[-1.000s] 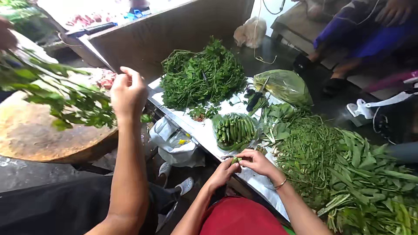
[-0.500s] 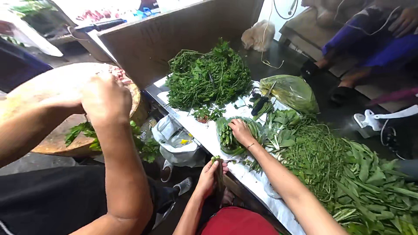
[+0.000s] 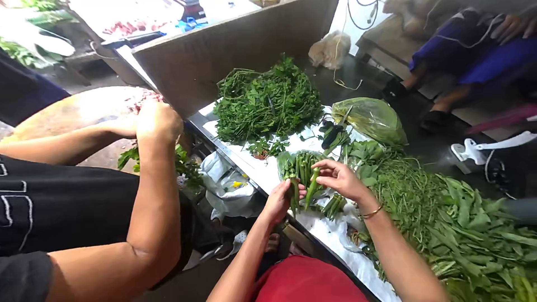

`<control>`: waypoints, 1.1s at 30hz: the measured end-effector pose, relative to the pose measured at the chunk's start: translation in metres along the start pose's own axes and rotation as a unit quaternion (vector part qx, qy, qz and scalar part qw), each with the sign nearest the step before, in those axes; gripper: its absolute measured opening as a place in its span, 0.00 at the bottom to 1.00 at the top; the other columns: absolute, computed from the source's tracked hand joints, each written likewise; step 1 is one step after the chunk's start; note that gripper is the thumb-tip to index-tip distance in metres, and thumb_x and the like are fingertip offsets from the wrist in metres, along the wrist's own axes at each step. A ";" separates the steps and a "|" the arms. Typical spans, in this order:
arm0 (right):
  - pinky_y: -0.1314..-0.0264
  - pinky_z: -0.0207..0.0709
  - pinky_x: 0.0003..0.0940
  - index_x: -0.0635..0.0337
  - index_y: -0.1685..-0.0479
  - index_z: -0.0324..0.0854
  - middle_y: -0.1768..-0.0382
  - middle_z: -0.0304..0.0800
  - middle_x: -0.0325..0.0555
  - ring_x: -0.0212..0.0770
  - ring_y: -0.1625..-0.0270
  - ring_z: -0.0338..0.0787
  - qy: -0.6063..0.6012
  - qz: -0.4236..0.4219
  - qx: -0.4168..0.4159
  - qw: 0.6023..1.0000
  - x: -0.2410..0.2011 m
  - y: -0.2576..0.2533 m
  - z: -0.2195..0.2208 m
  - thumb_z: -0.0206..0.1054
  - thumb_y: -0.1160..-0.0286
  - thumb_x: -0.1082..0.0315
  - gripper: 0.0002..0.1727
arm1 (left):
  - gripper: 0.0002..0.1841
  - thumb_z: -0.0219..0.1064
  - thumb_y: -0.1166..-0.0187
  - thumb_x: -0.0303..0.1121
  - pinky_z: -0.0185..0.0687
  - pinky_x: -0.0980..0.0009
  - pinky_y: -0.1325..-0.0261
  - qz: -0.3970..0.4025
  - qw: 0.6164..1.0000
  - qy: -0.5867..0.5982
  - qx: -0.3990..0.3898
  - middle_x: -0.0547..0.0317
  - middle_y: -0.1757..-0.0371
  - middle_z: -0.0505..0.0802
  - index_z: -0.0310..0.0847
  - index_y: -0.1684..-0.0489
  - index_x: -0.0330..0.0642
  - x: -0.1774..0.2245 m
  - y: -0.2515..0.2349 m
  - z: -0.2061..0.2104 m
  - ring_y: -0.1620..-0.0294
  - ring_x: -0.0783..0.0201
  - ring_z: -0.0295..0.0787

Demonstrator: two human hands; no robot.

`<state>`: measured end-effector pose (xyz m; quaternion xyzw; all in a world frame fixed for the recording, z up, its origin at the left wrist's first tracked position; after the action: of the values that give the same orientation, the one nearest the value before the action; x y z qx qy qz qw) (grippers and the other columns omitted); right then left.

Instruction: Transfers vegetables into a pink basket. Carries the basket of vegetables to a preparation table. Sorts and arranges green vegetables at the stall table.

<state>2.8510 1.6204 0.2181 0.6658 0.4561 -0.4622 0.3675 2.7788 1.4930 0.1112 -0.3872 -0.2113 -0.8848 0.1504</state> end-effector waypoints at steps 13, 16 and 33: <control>0.49 0.84 0.27 0.62 0.35 0.86 0.46 0.90 0.52 0.35 0.53 0.90 0.156 0.015 0.108 0.982 0.025 0.010 0.028 0.66 0.27 0.69 0.20 | 0.20 0.45 0.07 0.34 0.88 0.63 0.40 0.018 0.997 -0.061 -0.033 0.52 0.48 0.91 0.64 0.26 0.30 -0.014 -0.008 0.026 0.49 0.63 0.91; 0.49 0.87 0.29 0.65 0.40 0.86 0.47 0.91 0.53 0.37 0.53 0.92 0.122 -0.001 0.145 0.982 0.038 0.017 0.041 0.67 0.27 0.71 0.17 | 0.20 0.49 0.09 0.32 0.88 0.61 0.38 0.022 0.998 -0.060 -0.010 0.50 0.45 0.91 0.63 0.24 0.30 -0.021 -0.003 0.014 0.46 0.62 0.91; 0.32 0.80 0.53 0.65 0.37 0.85 0.41 0.89 0.58 0.55 0.40 0.90 0.292 0.234 0.109 0.921 0.174 -0.001 0.009 0.68 0.19 0.53 0.24 | 0.23 0.35 0.04 0.38 0.92 0.60 0.49 -0.080 0.993 0.061 0.052 0.48 0.53 0.92 0.70 0.30 0.34 -0.073 0.037 -0.044 0.57 0.57 0.94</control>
<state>2.8749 1.6593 0.0500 0.8947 0.3215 -0.1953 0.2410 2.8152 1.4468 0.0396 -0.3054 -0.2782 -0.9038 0.1117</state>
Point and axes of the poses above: each hand's wrist, its own y-axis away from the middle knuckle, its own z-axis out of the palm, x = y × z, the point moved 9 cm from there along -y, towards the middle knuckle
